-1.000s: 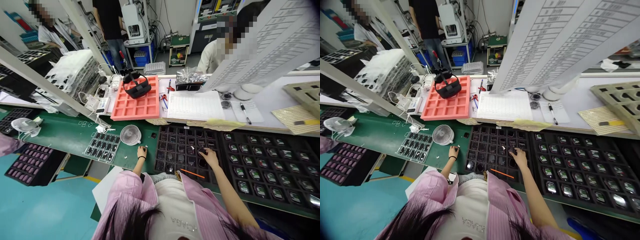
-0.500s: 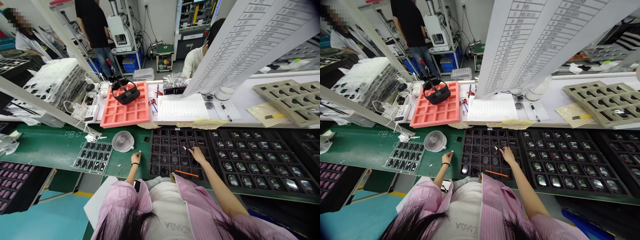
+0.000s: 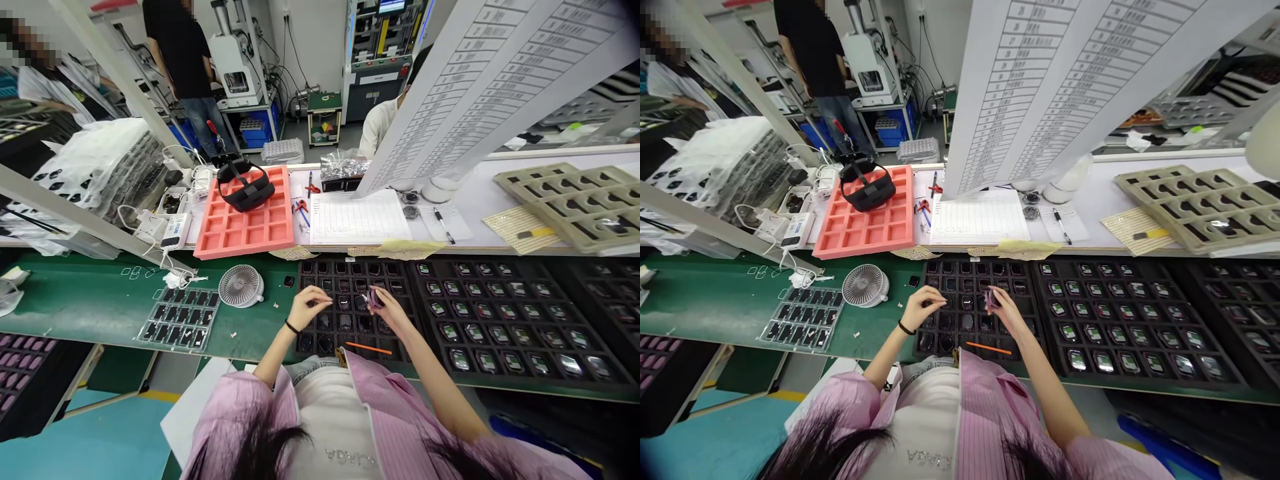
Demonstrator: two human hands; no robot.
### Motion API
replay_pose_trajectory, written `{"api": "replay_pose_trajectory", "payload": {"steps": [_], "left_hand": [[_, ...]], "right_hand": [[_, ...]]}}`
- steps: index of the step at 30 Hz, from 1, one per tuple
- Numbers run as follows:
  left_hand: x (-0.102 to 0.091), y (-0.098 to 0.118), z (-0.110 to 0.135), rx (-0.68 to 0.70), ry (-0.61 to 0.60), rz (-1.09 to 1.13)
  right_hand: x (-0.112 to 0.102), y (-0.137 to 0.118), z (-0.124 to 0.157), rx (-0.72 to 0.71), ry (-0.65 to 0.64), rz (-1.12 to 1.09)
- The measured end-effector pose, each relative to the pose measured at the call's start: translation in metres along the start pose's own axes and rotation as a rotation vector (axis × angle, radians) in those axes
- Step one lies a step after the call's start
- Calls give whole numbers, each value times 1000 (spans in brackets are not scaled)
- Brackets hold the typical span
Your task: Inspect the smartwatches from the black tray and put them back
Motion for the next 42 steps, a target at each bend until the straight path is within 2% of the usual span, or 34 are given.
{"api": "replay_pose_trajectory", "payload": {"steps": [3, 5, 7, 10, 13, 20, 25, 29, 31, 35, 38, 39, 40, 42], "left_hand": [[15, 52, -15, 250, -160, 15], [16, 73, -21, 335, -222, -9], [12, 86, -25, 395, -260, -53], [4, 92, -27, 467, -297, -126], [-2, 94, -27, 528, -336, -173], [-5, 91, -24, 565, -486, -297], [-3, 68, 3, 343, -609, -121], [2, 45, 30, 84, -539, 30], [4, 36, 40, -2, -516, 87], [8, 16, 49, -97, -515, 153], [2, -16, 48, -271, -533, 222], [-4, -31, 47, -347, -499, 197], [-12, -46, 45, -427, -405, 128], [-33, -77, 42, -591, -35, -105]], "right_hand": [[28, -48, 26, 42, -233, -424], [42, -77, 42, 80, -310, -521], [50, -99, 54, 103, -326, -530], [55, -120, 64, 128, -338, -494], [58, -129, 68, 151, -365, -459], [64, -123, 73, 231, -401, -389], [71, -93, 88, 345, -436, -366], [81, -69, 103, 405, -479, -320], [84, -60, 107, 397, -465, -264], [92, -43, 108, 386, -448, -207], [100, -35, 103, 414, -473, -201], [102, -34, 101, 411, -465, -198], [103, -35, 98, 396, -445, -195], [103, -40, 91, 348, -383, -192]]}}
Point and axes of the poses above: each hand's wrist, its own z-axis away from the middle knuckle, its own x-axis out of the palm, y = z × x, the point moved 1 cm from there along -z, towards the middle knuckle, and after that the axes turned 3 degrees about -x, right-handed, at the moved point
